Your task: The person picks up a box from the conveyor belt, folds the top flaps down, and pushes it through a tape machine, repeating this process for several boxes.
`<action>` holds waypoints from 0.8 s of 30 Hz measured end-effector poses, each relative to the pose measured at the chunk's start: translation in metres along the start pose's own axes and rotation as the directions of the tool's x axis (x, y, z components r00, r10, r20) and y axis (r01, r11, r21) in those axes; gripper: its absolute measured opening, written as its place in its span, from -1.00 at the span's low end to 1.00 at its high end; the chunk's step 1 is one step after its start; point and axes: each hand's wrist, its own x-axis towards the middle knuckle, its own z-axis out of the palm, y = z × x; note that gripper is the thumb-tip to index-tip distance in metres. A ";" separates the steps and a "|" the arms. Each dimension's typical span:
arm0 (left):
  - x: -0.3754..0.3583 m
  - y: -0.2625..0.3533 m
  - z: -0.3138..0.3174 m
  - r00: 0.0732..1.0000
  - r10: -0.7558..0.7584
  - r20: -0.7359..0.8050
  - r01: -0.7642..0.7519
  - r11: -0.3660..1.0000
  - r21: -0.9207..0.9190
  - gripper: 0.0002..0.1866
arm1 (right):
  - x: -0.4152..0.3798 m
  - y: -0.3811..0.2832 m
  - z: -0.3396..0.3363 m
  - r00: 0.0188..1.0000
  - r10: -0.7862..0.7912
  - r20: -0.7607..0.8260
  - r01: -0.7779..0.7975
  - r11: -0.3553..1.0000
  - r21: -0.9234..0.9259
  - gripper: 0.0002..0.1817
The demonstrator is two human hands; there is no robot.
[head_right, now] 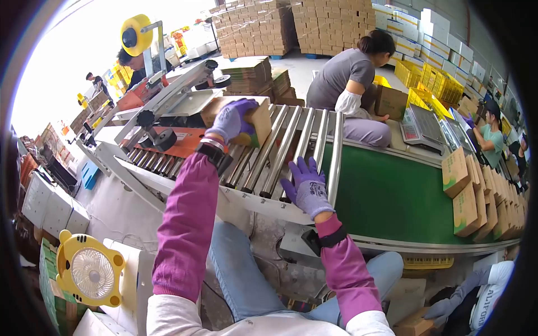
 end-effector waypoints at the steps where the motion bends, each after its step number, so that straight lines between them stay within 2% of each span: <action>1: 0.002 -0.002 -0.009 0.998 -0.033 0.047 0.024 0.981 0.192 -0.33 | -0.001 0.002 0.002 1.000 -0.006 -0.011 0.007 1.000 0.019 -0.38; 2: 0.006 -0.003 -0.017 0.994 -0.072 0.088 0.034 0.926 0.377 -0.38 | -0.002 0.004 0.002 1.000 -0.012 -0.022 0.013 0.999 0.037 -0.39; 3: 0.009 0.002 -0.019 0.982 -0.152 0.116 0.057 0.809 0.584 -0.45 | -0.002 0.004 0.003 0.999 -0.020 -0.029 0.021 0.999 0.048 -0.39; 4: 0.012 -0.004 -0.003 0.984 -0.176 -0.044 0.151 0.662 0.735 -0.73 | -0.002 0.006 0.005 0.998 -0.042 -0.055 0.044 0.998 0.041 -0.42; 5: -0.006 0.020 -0.002 0.996 0.030 -0.085 0.008 0.910 0.415 -0.71 | -0.004 0.009 0.006 0.997 -0.042 -0.059 0.045 0.997 0.058 -0.43; 6: -0.032 0.047 -0.002 0.955 0.205 -0.213 -0.197 0.979 0.060 -0.68 | -0.002 0.011 0.007 0.996 -0.049 -0.074 0.055 0.995 0.078 -0.45; 7: -0.069 0.125 -0.049 0.929 -0.089 0.360 0.285 0.791 -0.541 -0.61 | 0.003 0.016 0.011 0.998 -0.053 -0.044 0.056 0.996 0.075 -0.47; 8: -0.122 0.124 0.012 0.939 0.095 0.332 0.229 0.547 -0.805 -0.57 | 0.007 0.022 0.016 0.998 -0.068 -0.015 0.069 0.994 0.083 -0.48; 9: -0.175 0.123 0.072 0.914 0.283 0.290 0.262 0.133 -0.956 -0.53 | 0.007 0.022 0.018 0.996 -0.055 -0.071 0.060 0.996 0.062 -0.51; 10: -0.229 0.122 0.132 0.858 0.454 0.239 0.365 -0.213 -0.906 -0.49 | 0.002 0.019 0.018 0.985 -0.078 -0.152 0.092 0.992 0.086 -0.51; 11: -0.243 0.200 0.109 0.820 0.568 -0.064 0.468 -0.731 -0.497 -0.55 | 0.003 0.020 0.018 0.991 -0.052 -0.125 0.063 0.995 0.081 -0.51; 12: -0.292 0.216 0.186 0.815 0.565 0.130 0.578 -0.779 -0.244 -0.53 | 0.003 0.017 0.015 0.993 -0.051 -0.106 0.059 0.996 0.072 -0.51; 13: -0.334 0.244 0.232 0.750 0.230 0.620 0.491 -0.821 -0.289 -0.52 | 0.003 0.016 0.014 0.993 -0.050 -0.107 0.057 0.997 0.060 -0.51; 14: -0.359 0.249 0.259 0.647 -0.010 0.763 0.572 -0.656 -0.493 -0.54 | 0.004 0.020 0.018 0.988 -0.081 -0.134 0.090 0.994 0.059 -0.51; 15: -0.367 0.241 0.277 0.660 -0.231 0.715 0.730 -0.026 -0.682 -0.56 | 0.005 0.019 0.019 0.986 -0.095 -0.137 0.104 0.992 0.065 -0.52; 16: -0.363 0.232 0.289 0.725 -0.322 0.609 0.644 0.631 -0.433 -0.57 | 0.003 0.020 0.016 0.985 -0.098 -0.140 0.108 0.992 0.062 -0.52; 17: -0.359 0.222 0.300 0.749 -0.346 0.565 0.551 0.798 -0.242 -0.59 | 0.002 0.020 0.014 0.984 -0.110 -0.139 0.121 0.990 0.072 -0.53; 19: -0.350 0.208 0.319 0.783 -0.322 0.532 0.434 0.896 -0.096 -0.60 | -0.001 0.015 0.010 0.983 -0.095 -0.155 0.112 0.988 0.104 -0.54; 21: -0.378 0.199 0.343 0.828 -0.257 0.498 0.344 0.935 -0.088 -0.64 | -0.005 0.011 0.004 0.982 -0.082 -0.172 0.110 0.981 0.158 -0.55; 23: -0.389 0.178 0.362 0.915 -0.184 0.359 0.224 0.972 -0.071 -0.71 | -0.006 0.012 0.006 0.980 -0.076 -0.186 0.101 0.987 0.125 -0.56; 24: -0.384 0.171 0.365 0.914 -0.069 0.399 0.115 0.989 -0.093 -0.71 | -0.004 0.015 0.013 0.978 -0.061 -0.198 0.090 0.986 0.139 -0.55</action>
